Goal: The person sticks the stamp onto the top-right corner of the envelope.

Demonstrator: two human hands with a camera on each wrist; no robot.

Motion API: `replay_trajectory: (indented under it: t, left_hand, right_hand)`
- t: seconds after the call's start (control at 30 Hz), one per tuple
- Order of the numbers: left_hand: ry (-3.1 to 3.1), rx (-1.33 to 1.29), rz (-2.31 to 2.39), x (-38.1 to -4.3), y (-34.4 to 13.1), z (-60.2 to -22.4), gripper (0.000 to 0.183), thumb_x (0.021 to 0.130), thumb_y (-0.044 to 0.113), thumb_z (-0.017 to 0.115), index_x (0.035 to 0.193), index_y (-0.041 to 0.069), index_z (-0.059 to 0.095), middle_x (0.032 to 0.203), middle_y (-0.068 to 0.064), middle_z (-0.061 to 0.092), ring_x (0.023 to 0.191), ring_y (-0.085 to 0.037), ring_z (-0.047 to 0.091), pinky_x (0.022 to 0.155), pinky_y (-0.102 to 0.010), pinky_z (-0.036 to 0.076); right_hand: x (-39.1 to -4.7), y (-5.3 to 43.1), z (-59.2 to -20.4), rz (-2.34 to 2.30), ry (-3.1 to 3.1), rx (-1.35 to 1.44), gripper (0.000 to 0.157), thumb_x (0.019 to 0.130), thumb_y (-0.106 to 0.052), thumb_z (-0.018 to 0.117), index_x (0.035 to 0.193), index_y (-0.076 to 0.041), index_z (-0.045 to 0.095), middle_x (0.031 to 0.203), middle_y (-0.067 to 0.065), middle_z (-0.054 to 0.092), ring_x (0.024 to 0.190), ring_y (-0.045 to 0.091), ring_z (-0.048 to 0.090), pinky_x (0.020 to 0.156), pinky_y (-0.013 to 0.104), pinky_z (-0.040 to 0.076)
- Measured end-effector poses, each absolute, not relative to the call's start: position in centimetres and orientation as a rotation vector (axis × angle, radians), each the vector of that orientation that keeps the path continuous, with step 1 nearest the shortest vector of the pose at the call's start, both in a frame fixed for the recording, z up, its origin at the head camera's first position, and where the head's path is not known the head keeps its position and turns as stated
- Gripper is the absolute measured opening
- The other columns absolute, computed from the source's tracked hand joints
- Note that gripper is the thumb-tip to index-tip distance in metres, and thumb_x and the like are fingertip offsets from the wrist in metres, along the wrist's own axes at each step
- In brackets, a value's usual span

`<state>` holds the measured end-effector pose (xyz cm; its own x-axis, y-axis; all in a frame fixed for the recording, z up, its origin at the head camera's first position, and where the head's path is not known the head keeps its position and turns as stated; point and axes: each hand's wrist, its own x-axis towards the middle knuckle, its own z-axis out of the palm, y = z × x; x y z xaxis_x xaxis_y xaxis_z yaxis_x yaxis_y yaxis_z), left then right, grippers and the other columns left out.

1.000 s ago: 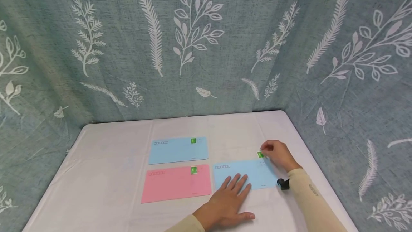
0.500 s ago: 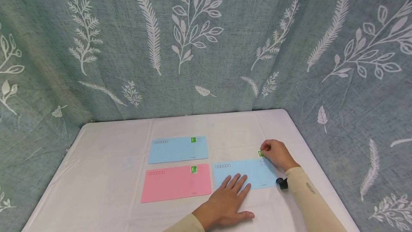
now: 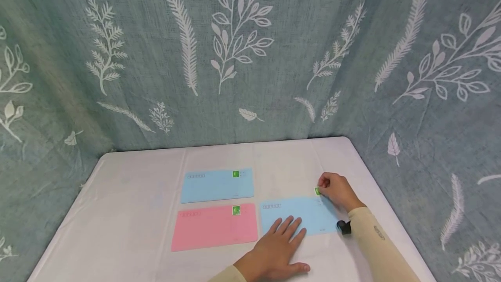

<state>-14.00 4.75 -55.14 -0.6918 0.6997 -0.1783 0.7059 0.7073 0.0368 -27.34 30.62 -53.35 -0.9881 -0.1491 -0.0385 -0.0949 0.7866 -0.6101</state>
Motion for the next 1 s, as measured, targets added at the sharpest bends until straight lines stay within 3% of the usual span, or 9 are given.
replay_trajectory:
  t: [0.5, 1.0]
  left_hand:
    - [2.727, 1.137, -0.052, -14.2, 4.5, -55.2, 0.094, 0.100, 0.088, 0.016, 0.174, 0.030, 0.029, 0.180, 0.006, 0.018, 0.165, -0.017, 0.015, 0.130, -0.039, 0.019]
    - [2.711, 1.131, -0.054, -14.1, 4.7, -54.8, 0.094, 0.100, 0.089, 0.020, 0.173, 0.031, 0.030, 0.179, 0.007, 0.019, 0.164, -0.015, 0.016, 0.129, -0.038, 0.020]
  right_hand:
    - [-27.5, 31.4, -52.9, -0.981, 2.912, -0.262, 0.006, 0.100, -0.009, 0.077, 0.095, -0.007, 0.078, 0.094, 0.003, 0.073, 0.086, 0.021, 0.064, 0.077, 0.037, 0.054]
    - [-26.6, 31.1, -51.8, -1.060, 2.794, -0.311, 0.007, 0.101, -0.010, 0.076, 0.095, -0.008, 0.076, 0.087, 0.000, 0.070, 0.082, 0.020, 0.061, 0.077, 0.039, 0.051]
